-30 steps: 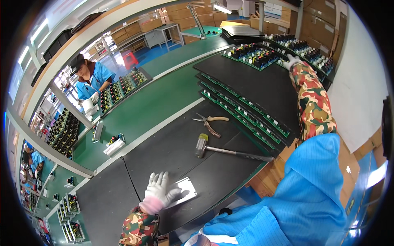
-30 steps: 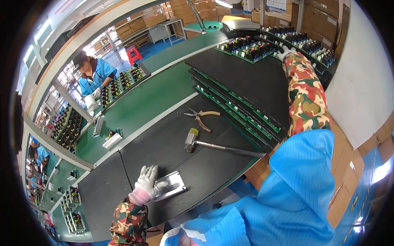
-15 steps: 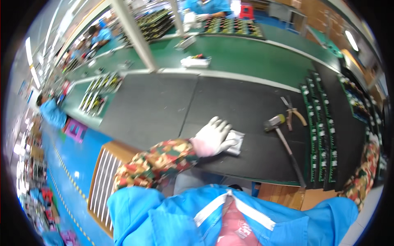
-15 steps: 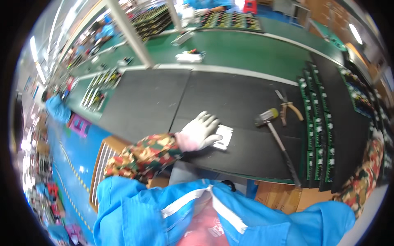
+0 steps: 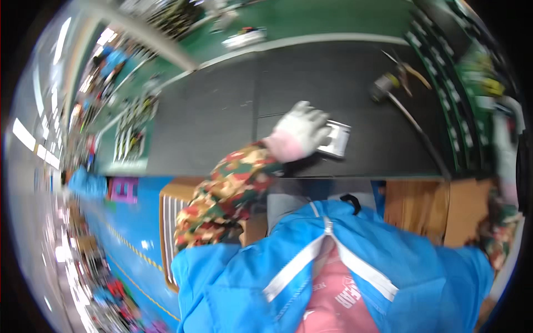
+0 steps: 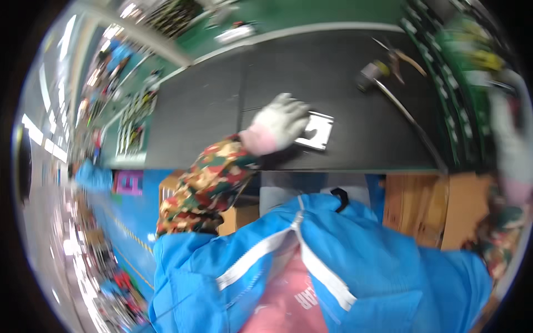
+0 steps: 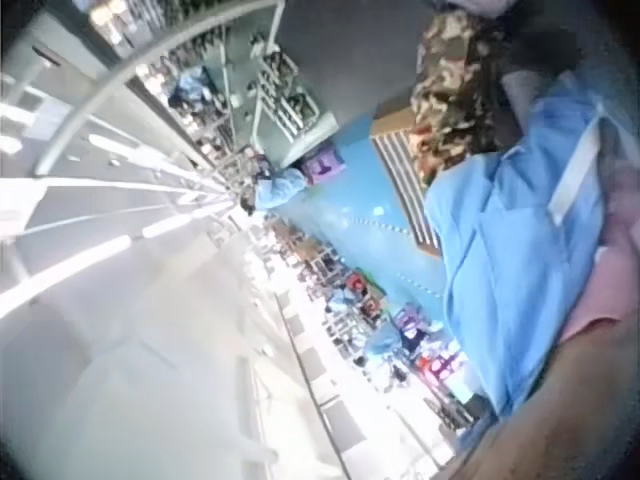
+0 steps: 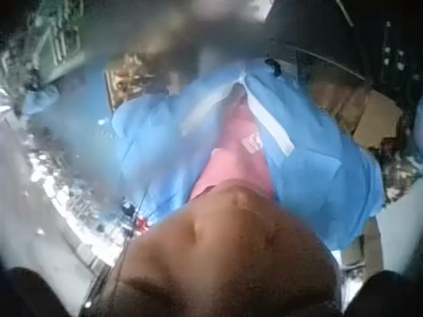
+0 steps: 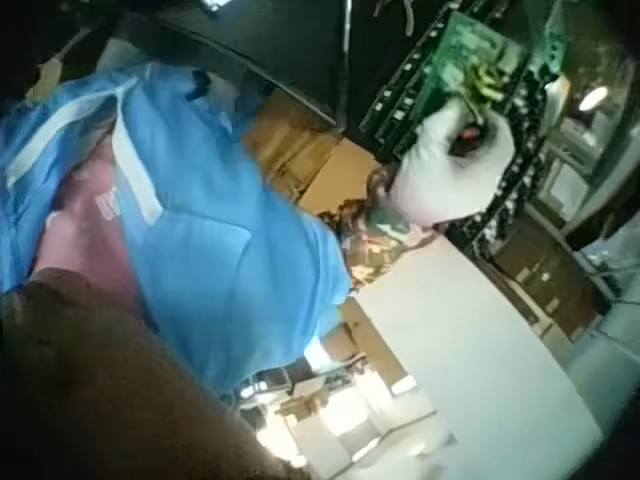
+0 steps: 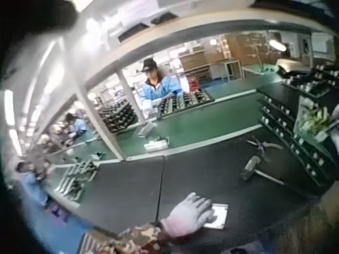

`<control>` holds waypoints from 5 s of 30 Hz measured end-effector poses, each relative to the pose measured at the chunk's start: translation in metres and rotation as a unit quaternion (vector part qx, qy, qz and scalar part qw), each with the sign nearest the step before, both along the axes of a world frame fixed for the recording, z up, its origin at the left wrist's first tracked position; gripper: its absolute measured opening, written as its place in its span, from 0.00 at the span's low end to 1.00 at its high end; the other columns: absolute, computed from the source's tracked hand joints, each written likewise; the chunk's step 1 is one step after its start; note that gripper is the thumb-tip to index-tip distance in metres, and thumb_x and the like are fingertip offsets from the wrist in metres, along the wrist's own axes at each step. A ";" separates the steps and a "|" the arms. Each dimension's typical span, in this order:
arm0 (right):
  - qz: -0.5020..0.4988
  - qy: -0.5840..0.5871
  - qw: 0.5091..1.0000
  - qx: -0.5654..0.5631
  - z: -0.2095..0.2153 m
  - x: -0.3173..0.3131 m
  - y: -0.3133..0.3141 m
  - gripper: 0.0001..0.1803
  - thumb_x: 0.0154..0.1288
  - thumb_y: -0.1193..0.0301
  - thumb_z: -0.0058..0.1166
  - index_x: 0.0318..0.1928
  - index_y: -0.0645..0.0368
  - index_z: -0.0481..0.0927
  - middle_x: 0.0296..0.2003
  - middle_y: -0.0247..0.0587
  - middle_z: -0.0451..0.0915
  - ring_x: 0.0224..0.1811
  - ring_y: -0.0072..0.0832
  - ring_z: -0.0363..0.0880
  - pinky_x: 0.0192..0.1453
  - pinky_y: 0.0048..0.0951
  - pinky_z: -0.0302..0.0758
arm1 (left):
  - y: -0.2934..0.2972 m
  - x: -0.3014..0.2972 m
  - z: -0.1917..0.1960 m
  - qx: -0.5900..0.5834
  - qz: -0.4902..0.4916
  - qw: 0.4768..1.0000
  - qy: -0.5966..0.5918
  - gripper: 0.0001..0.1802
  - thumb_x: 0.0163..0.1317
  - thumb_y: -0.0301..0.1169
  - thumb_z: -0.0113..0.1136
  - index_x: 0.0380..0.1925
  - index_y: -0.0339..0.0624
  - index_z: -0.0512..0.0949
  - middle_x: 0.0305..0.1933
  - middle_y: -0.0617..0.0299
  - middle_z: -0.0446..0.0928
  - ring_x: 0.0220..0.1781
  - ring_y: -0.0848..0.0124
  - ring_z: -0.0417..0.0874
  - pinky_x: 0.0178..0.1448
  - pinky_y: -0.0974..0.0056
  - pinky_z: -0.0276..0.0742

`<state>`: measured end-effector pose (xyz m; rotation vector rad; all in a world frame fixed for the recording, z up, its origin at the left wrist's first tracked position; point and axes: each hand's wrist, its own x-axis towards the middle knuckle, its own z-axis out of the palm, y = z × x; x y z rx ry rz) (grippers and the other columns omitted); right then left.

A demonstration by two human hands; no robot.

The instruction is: Assembling circuit boards into metal housings on a factory production line.

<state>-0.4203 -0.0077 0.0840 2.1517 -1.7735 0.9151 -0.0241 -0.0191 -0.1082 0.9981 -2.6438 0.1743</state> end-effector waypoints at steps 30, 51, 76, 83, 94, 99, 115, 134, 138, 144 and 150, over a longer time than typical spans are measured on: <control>0.266 0.069 0.940 0.201 -0.175 0.110 0.031 0.14 0.47 0.62 0.65 0.32 0.55 0.79 0.25 0.37 0.76 0.31 0.36 0.78 0.38 0.38 0.74 | 0.008 -0.007 0.013 0.104 0.066 0.991 0.049 0.21 0.70 0.40 0.49 0.52 0.35 0.78 0.54 0.46 0.79 0.60 0.47 0.77 0.71 0.51 0.67; 0.260 0.072 0.942 0.197 -0.172 0.109 0.028 0.14 0.49 0.62 0.64 0.34 0.55 0.78 0.26 0.37 0.77 0.32 0.37 0.78 0.39 0.39 0.74 | 0.008 -0.007 0.014 0.112 0.076 0.990 0.048 0.21 0.71 0.40 0.49 0.53 0.36 0.78 0.55 0.47 0.79 0.61 0.47 0.76 0.71 0.51 0.67; 0.314 0.109 0.923 0.192 -0.180 0.111 0.019 0.15 0.51 0.62 0.64 0.36 0.55 0.80 0.28 0.36 0.77 0.35 0.35 0.77 0.45 0.37 0.73 | 0.010 -0.007 0.015 0.106 0.054 0.991 0.057 0.21 0.70 0.40 0.49 0.51 0.34 0.79 0.52 0.44 0.80 0.60 0.47 0.77 0.71 0.51 0.67; 0.287 0.038 0.944 0.160 -0.193 0.156 0.014 0.19 0.50 0.58 0.64 0.39 0.54 0.80 0.29 0.36 0.77 0.35 0.36 0.77 0.43 0.38 0.73 | 0.010 -0.007 0.021 0.205 0.080 0.973 0.072 0.27 0.73 0.41 0.45 0.62 0.32 0.70 0.61 0.41 0.75 0.67 0.48 0.72 0.74 0.54 0.62; 0.314 -0.039 0.943 0.106 -0.236 0.135 0.017 0.42 0.61 0.37 0.50 0.60 0.61 0.72 0.59 0.52 0.73 0.65 0.52 0.69 0.73 0.48 0.62 | 0.012 0.030 -0.014 0.397 0.082 0.819 0.405 0.37 0.77 0.53 0.26 0.69 0.31 0.63 0.76 0.45 0.57 0.80 0.59 0.52 0.80 0.60 0.43; 0.373 -0.152 0.897 0.183 -0.229 0.134 0.005 0.42 0.64 0.43 0.51 0.65 0.65 0.65 0.63 0.57 0.68 0.67 0.54 0.66 0.74 0.48 0.58 | 0.025 0.017 -0.011 0.483 0.105 0.681 0.540 0.57 0.67 0.71 0.21 0.72 0.23 0.48 0.79 0.41 0.43 0.81 0.55 0.43 0.81 0.58 0.36; 0.316 -0.504 0.772 0.223 -0.254 0.191 -0.007 0.50 0.69 0.32 0.23 0.74 0.62 0.52 0.73 0.55 0.55 0.78 0.47 0.48 0.79 0.45 0.36 | 0.040 -0.027 0.001 0.455 0.119 0.672 0.572 0.61 0.64 0.74 0.21 0.72 0.22 0.41 0.79 0.38 0.39 0.81 0.56 0.41 0.81 0.59 0.36; 0.271 -0.140 0.941 0.144 -0.208 0.151 0.022 0.20 0.45 0.56 0.70 0.36 0.53 0.83 0.36 0.39 0.77 0.44 0.41 0.74 0.49 0.41 0.69 | 0.054 0.018 -0.013 0.111 0.121 0.959 0.233 0.19 0.43 0.32 0.75 0.40 0.50 0.83 0.63 0.50 0.71 0.70 0.43 0.64 0.76 0.39 0.54; 0.298 -0.126 0.937 0.134 -0.204 0.151 0.024 0.15 0.48 0.60 0.67 0.34 0.54 0.82 0.36 0.38 0.77 0.43 0.41 0.74 0.48 0.42 0.69 | 0.048 0.009 0.010 0.042 0.098 0.985 0.138 0.19 0.38 0.36 0.77 0.33 0.50 0.82 0.62 0.50 0.71 0.68 0.41 0.63 0.75 0.34 0.52; 0.210 -0.092 0.971 0.070 -0.184 0.155 0.033 0.27 0.45 0.58 0.70 0.47 0.51 0.78 0.46 0.39 0.76 0.49 0.42 0.75 0.53 0.45 0.69 | 0.051 -0.014 0.010 0.034 0.066 0.982 0.172 0.18 0.39 0.36 0.73 0.33 0.46 0.84 0.60 0.50 0.73 0.65 0.40 0.66 0.72 0.29 0.54; 0.323 0.150 0.912 0.202 -0.143 0.179 0.005 0.29 0.45 0.63 0.68 0.51 0.55 0.76 0.47 0.42 0.76 0.51 0.38 0.77 0.56 0.41 0.71 | 0.055 -0.016 0.019 0.013 0.069 0.989 0.129 0.19 0.38 0.35 0.71 0.34 0.44 0.83 0.57 0.53 0.74 0.64 0.45 0.69 0.75 0.32 0.55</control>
